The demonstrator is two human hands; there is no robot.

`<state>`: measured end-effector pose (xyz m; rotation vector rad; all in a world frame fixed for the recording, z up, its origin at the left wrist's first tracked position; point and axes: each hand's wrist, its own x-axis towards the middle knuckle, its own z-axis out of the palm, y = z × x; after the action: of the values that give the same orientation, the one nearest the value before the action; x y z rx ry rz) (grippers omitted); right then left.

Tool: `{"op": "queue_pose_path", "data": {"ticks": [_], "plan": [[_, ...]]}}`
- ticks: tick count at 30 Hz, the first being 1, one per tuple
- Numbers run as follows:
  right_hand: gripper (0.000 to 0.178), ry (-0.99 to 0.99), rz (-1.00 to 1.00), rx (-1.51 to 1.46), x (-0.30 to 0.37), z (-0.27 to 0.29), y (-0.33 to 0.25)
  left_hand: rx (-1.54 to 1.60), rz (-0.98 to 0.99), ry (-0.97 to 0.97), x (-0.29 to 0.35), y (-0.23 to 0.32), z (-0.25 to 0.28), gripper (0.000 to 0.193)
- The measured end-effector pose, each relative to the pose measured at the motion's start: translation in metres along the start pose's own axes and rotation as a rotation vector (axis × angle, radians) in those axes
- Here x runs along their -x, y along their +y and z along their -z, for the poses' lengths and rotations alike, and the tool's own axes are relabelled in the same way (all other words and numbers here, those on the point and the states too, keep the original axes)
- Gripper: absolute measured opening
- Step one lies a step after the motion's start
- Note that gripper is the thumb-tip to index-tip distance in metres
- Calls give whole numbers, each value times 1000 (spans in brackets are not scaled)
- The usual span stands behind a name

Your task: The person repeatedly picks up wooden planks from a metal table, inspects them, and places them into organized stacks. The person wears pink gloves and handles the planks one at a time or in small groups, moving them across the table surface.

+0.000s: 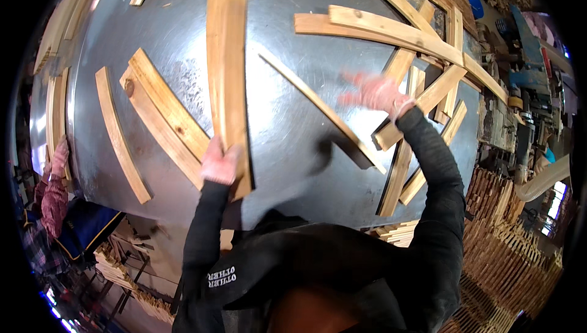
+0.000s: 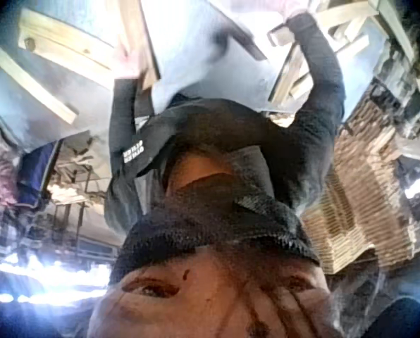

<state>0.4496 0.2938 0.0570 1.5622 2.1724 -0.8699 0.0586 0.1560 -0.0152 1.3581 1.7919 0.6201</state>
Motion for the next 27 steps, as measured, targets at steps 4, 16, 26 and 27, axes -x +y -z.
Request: {"op": "queue_pose_path", "data": {"ticks": [4, 16, 26, 27], "plan": [[103, 503, -282, 587, -58, 64, 95, 196, 276, 107, 40, -9, 21, 45], [58, 59, 36, -932, -66, -3, 90, 346, 18, -119, 44, 66, -22, 49], [64, 197, -30, -1306, -16, -20, -61, 934, 91, -547, 54, 107, -84, 51], [64, 449, -1, -911, -31, -35, -40, 1018, 274, -528, 52, 108, -74, 48]]}}
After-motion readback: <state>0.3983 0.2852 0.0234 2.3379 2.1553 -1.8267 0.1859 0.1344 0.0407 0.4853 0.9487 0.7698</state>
